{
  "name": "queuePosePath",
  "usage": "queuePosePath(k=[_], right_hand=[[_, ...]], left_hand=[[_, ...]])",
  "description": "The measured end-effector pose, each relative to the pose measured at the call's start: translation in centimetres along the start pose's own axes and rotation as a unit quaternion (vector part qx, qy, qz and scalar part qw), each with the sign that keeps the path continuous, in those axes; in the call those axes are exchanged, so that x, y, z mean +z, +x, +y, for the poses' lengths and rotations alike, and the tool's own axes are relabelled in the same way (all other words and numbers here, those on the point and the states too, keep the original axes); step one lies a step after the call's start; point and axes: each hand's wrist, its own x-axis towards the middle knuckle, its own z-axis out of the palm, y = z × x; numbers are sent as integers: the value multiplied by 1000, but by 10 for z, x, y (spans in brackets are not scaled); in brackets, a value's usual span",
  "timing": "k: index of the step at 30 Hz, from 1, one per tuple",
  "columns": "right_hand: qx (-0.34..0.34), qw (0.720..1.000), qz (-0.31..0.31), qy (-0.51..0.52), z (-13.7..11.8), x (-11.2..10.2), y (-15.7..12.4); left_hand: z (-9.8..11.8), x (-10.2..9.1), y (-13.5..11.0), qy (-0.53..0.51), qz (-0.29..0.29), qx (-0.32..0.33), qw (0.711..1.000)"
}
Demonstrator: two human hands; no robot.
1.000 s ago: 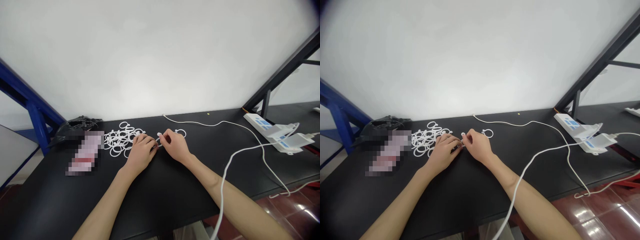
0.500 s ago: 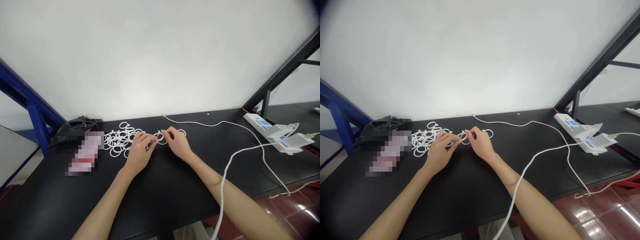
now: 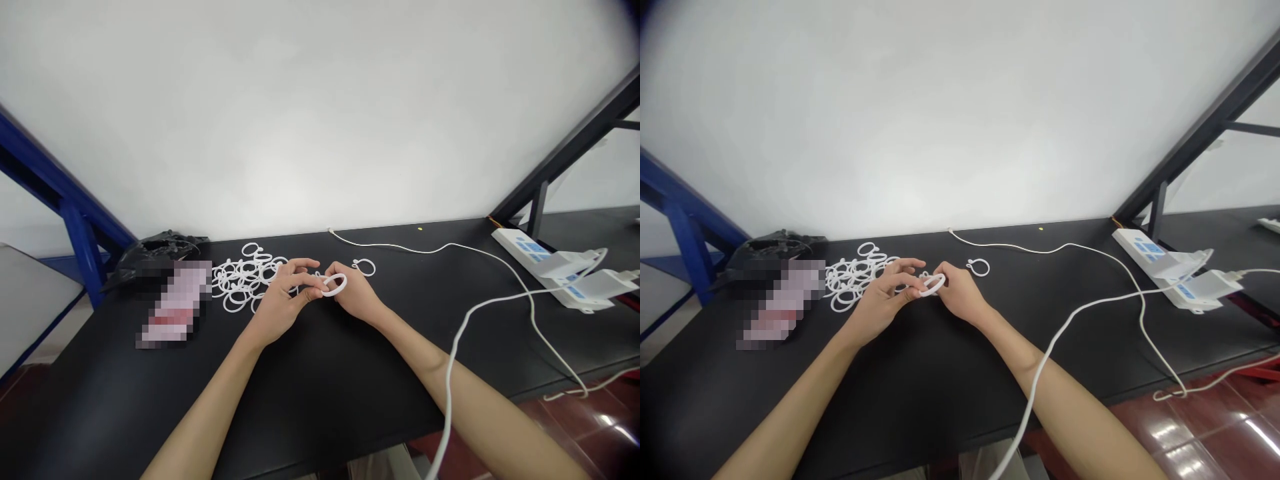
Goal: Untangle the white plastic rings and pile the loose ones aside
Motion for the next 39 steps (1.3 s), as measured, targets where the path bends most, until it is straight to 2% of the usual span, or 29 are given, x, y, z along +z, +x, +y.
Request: queuePosePath(k=[4,7,9,12,14,16,18,22,28,35,39], right_hand=[[-5,992,31,-123,5,-2,0],[11,962,104,-253,7,-8,2],[19,945,145,-291,7,-11,2],[-25,960,165,-223,2,-13,0],[-79,977,132,-148,-2,-12,-3],[-103,986,80,-103,-5,-10,-5],[-90,991,51,-85,-6,-7,-6],[-61,996,40,-44,-6,-4,-5],[-55,998,21,-27,-6,-5,-5],[-102,993,1,-54,-4,-2,-6],[-99,993,2,-62,-3,-1,-4]], left_hand=[[1,-1,0,-3,14,-12,1000],[2,1,0,10,27,-34,999],[1,3,0,38,35,-25,998],[-2,5,0,78,51,6,996],[-4,6,0,100,58,17,993],[-5,5,0,123,60,19,990],[-5,4,1,139,61,19,988],[-3,3,1,146,56,21,988],[-4,4,0,168,51,31,984],[-9,8,-1,213,15,43,976],[-6,6,-1,226,11,53,973]])
